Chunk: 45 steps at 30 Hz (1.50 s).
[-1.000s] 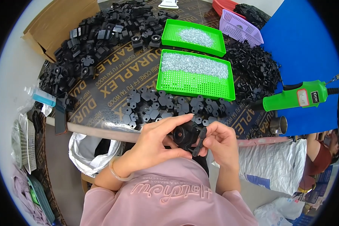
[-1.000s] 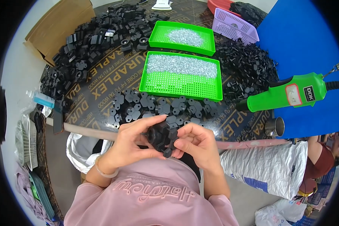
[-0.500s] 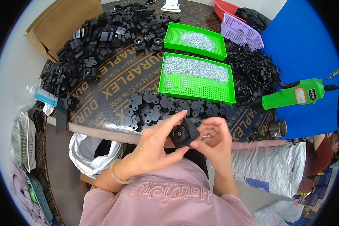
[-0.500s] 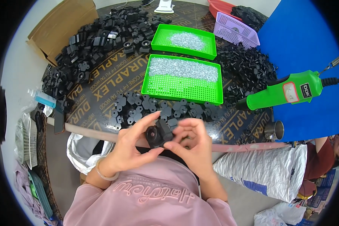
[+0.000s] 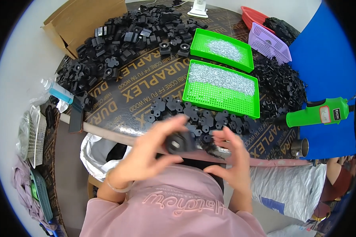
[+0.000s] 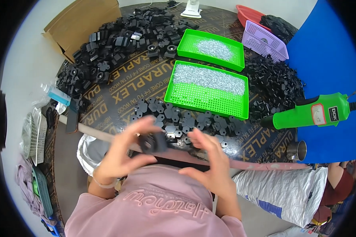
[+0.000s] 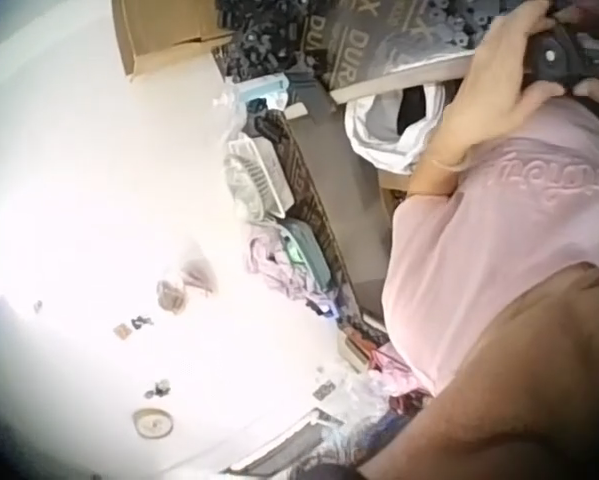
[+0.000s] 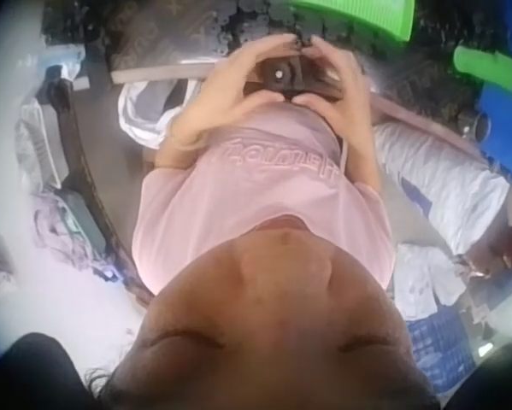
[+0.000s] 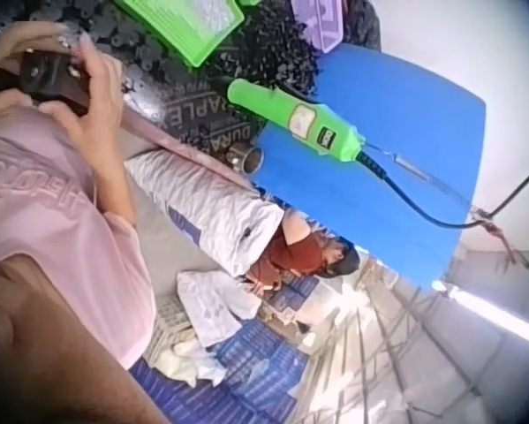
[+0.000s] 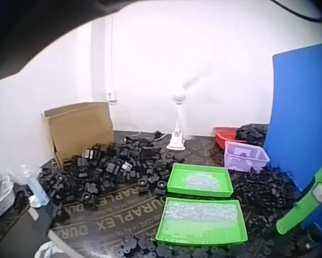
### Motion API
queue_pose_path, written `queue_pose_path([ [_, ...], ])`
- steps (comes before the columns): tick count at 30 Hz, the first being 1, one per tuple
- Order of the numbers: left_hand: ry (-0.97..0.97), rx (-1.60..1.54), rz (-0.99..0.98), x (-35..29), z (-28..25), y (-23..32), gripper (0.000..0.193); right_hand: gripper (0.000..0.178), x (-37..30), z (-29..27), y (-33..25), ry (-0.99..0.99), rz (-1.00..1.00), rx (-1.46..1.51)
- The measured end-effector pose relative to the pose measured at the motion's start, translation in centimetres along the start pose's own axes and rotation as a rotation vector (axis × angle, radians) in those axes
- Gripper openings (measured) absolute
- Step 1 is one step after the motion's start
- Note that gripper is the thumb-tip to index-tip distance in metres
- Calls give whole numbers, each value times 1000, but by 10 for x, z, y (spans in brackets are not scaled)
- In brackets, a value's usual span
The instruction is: Assembling small black plastic components by hand at a workbench.
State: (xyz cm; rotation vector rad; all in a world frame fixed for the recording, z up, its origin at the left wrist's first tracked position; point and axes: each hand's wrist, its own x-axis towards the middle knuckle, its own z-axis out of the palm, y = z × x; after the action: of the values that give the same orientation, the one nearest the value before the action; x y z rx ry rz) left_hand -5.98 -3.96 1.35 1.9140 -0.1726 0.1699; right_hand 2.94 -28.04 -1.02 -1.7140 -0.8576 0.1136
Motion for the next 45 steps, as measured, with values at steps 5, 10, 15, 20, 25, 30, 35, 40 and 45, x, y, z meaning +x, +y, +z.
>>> queue_pose_path([
  [5,525,608,-210,5,-49,-26,62,48,-19,-33,9,209,130,58],
  [10,429,587,-254,5,-63,-58,62,39,-31,-47,14,342,252,93],
  [15,462,429,-244,1,-67,-72,50,34,-40,-56,18,404,267,79],
  [20,464,432,-338,-18,-71,-72,39,32,-41,-57,22,444,270,36],
  [25,342,631,-208,1,-100,-54,35,32,-36,-62,22,443,273,19],
  [30,244,943,111,113,-124,-43,28,34,-30,-60,20,439,213,-3],
  [35,259,1117,305,276,-129,-130,36,29,-30,-55,15,455,189,-57],
  [40,75,1120,109,348,-112,-164,52,24,-43,-61,4,558,261,-182],
  [45,-179,895,256,320,-137,-182,38,21,-61,-88,8,613,291,-351],
])
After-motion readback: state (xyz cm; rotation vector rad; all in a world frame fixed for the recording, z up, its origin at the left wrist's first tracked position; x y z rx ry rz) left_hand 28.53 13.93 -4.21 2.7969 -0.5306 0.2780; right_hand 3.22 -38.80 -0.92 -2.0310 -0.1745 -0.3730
